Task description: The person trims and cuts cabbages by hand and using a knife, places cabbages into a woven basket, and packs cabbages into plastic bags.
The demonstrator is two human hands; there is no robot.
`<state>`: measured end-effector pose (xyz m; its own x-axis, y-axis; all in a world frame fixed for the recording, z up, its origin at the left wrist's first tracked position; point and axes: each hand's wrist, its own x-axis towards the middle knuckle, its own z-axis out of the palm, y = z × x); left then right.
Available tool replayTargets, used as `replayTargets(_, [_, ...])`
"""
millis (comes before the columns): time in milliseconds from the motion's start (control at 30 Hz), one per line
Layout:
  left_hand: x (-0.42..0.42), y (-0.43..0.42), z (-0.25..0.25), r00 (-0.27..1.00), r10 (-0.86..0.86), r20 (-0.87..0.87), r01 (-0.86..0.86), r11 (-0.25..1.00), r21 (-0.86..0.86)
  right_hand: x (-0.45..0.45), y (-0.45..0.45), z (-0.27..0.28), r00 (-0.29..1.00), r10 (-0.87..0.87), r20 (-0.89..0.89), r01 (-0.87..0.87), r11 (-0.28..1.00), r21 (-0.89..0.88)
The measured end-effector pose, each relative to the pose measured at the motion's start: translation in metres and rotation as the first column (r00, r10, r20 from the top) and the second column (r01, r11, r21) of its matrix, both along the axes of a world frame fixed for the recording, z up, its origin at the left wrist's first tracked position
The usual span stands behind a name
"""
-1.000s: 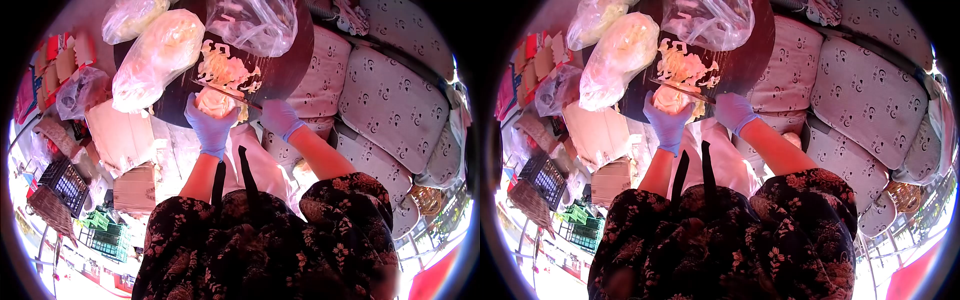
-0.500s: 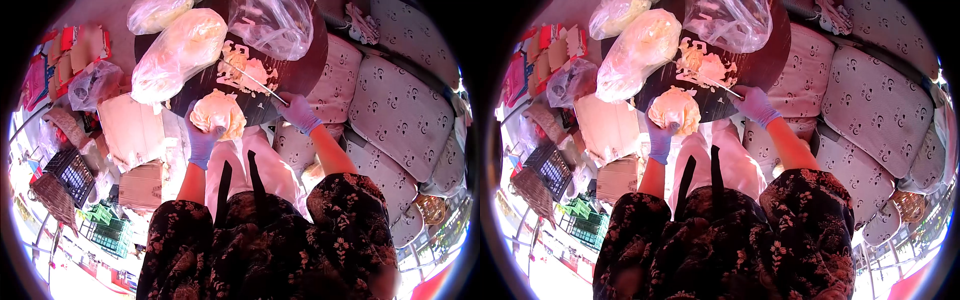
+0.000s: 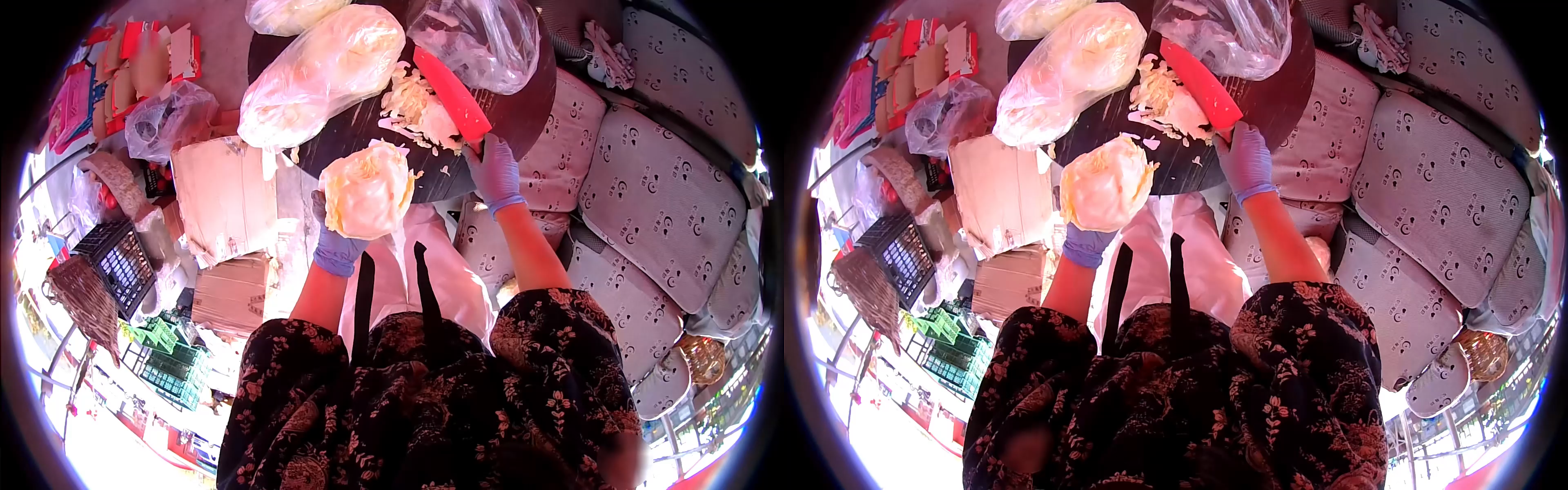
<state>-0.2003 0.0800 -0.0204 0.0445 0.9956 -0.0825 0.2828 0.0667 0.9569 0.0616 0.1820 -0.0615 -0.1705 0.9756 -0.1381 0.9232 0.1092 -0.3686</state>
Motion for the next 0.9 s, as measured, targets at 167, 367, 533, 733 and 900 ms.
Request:
replayTargets(167, [0.013,0.051,0.061,0.678,0.016,-0.735,0.364,0.861,0.354,-0.028,0.027,0.069,0.978,0.207,0.004,-0.201,0.946,0.255])
replayTargets(367, [0.021,0.054,0.073,0.960,0.035,-0.278,0.016,0.984,0.179,-0.080,0.004,0.147,0.683,-0.015,-0.730,-0.311,0.899,-0.309])
replayTargets(533, [0.002,0.062,0.044,0.932,-0.133,-0.337,0.260,0.893,0.367,-0.087,-0.003,0.135,0.683,0.003,-0.730,-0.331,0.893,-0.305])
replayTargets(733, [0.001,0.072,0.068,0.889,-0.312,-0.334,0.360,0.928,0.092,-0.083,-0.006,0.127,0.676,0.152,-0.721,-0.440,0.868,-0.230])
replayTargets(900, [0.012,0.060,0.074,0.976,-0.196,-0.092,0.165,0.949,-0.271,-0.087,-0.008,0.128,0.606,0.165,-0.778,-0.471,0.862,-0.185])
